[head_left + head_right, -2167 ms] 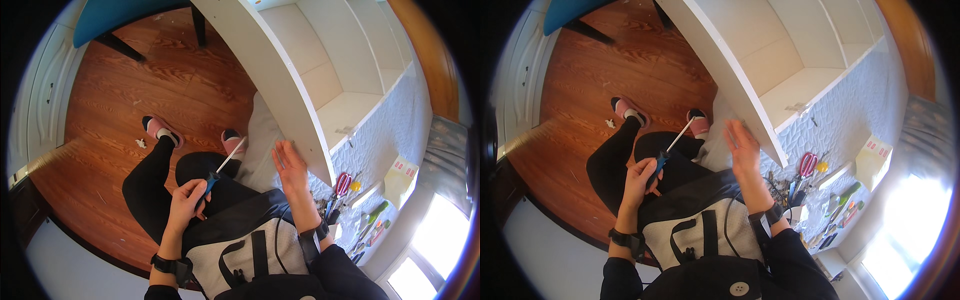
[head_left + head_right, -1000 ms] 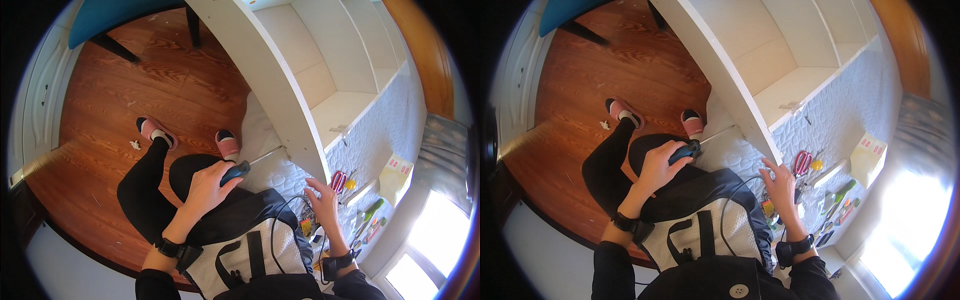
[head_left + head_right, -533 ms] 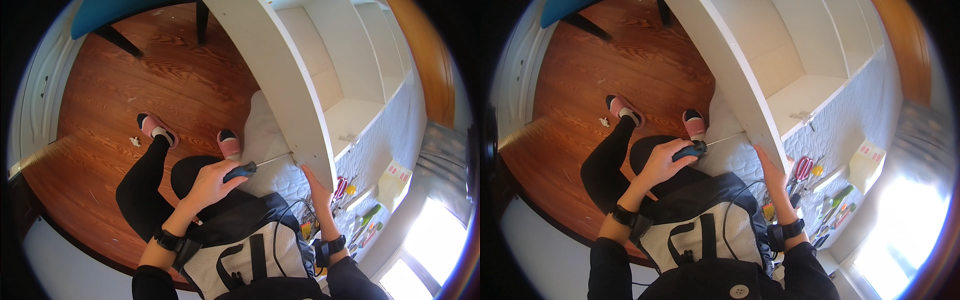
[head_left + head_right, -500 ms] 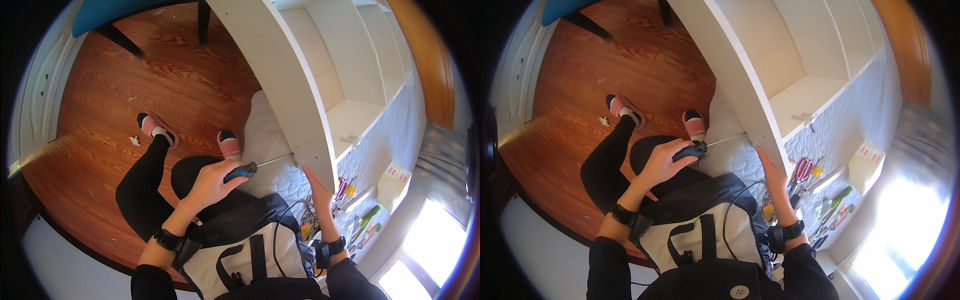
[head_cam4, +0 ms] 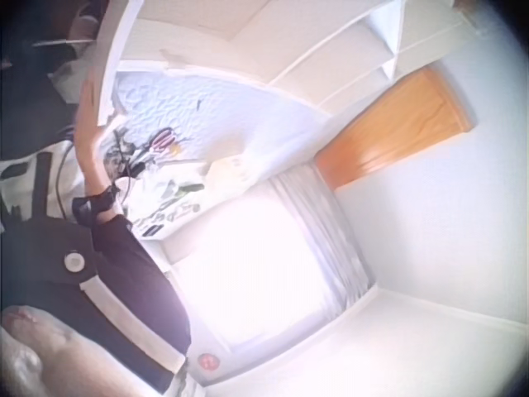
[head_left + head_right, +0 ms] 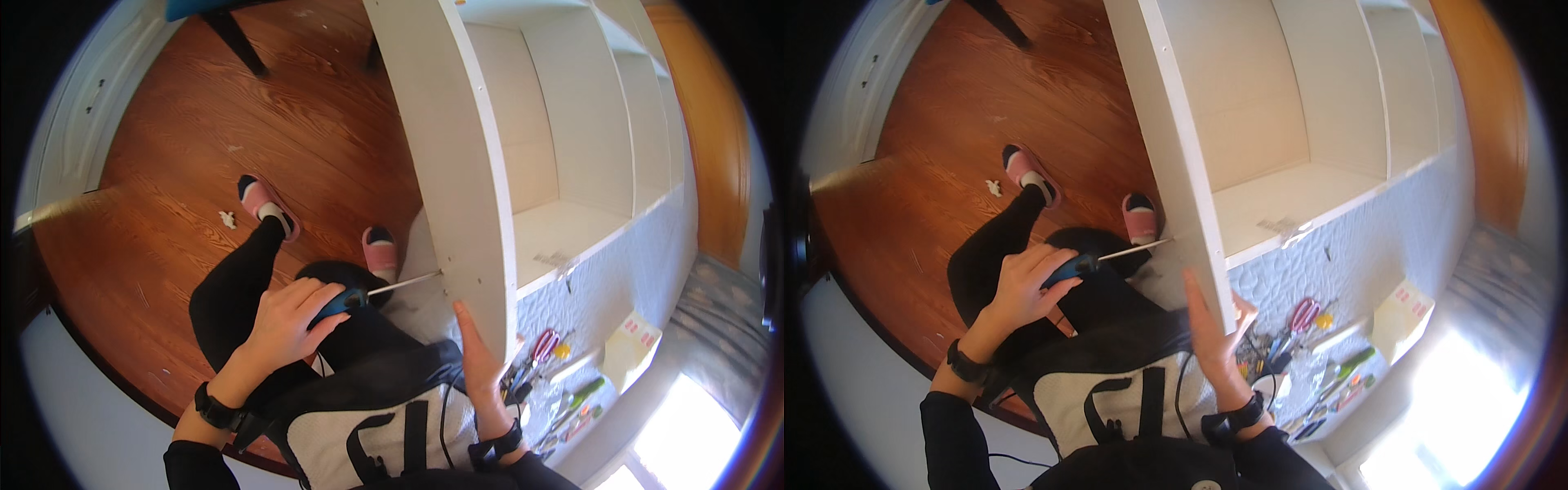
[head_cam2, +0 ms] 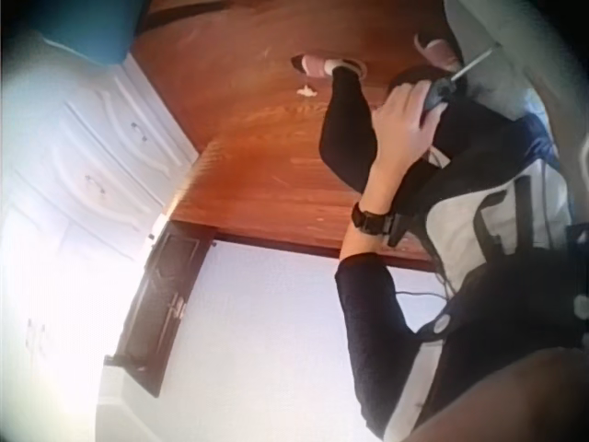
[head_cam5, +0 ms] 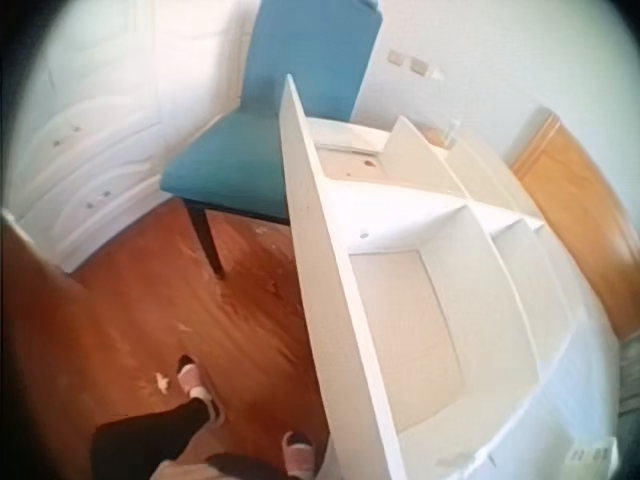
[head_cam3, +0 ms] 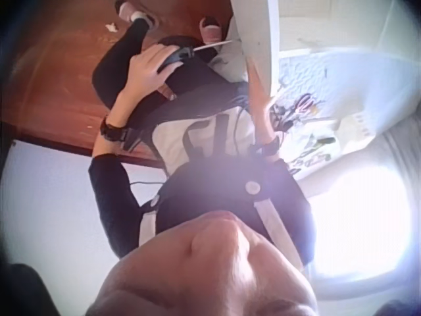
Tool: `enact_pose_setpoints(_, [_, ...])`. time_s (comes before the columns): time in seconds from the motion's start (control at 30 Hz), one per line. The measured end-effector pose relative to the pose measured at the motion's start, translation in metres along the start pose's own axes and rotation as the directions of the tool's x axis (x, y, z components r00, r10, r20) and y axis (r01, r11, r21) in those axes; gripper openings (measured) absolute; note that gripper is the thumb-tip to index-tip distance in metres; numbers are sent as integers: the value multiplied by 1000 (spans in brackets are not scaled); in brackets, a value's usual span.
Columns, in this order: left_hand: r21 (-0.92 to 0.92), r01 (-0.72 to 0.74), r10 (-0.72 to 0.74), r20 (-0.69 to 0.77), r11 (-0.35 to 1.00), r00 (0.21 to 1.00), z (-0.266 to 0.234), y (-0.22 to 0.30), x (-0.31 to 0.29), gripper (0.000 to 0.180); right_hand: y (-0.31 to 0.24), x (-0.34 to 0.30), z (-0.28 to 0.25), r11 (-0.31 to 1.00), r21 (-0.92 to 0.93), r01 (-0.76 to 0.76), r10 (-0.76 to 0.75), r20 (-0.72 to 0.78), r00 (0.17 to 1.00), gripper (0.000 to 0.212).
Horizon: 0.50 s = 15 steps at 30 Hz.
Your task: The person assembles a white wooden shelf unit on the floor. They use a manual screwdriver to tighten screws into pre-drilled holes on the side panels and then switch to a power drill to secure additional fasteners on the front and interior sections.
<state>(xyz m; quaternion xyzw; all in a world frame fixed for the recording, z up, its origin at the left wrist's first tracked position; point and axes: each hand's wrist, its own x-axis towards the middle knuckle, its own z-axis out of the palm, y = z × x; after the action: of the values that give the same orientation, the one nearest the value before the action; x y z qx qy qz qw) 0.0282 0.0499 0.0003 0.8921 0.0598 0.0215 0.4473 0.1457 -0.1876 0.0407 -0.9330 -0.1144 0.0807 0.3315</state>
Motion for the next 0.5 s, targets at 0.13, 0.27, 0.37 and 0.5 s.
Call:
enact_pose_setpoints(0.13, [-11, 58, -58, -72, 998, 996, -11, -9, -10, 32, -28, 7, 24, 992, 124, -32, 36, -38, 999, 12])
enact_pose_setpoints(0.27, [-102, 119, -132, -133, 988, 982, -9, -13, -17, 30, -49, 16, 34, 1000, 21, 9, -8, -70, 997, 17])
enact_pose_setpoints(0.37, [-120, 151, -174, -213, 981, 961, -14, -11, -25, 30, -63, 18, 45, 994, 112, 11, -2, -85, 996, 14])
enact_pose_setpoints(0.5, [-69, 145, -158, -264, 987, 951, -18, -11, -29, 28, -64, 21, 59, 981, 193, -14, 18, -17, 1000, 19])
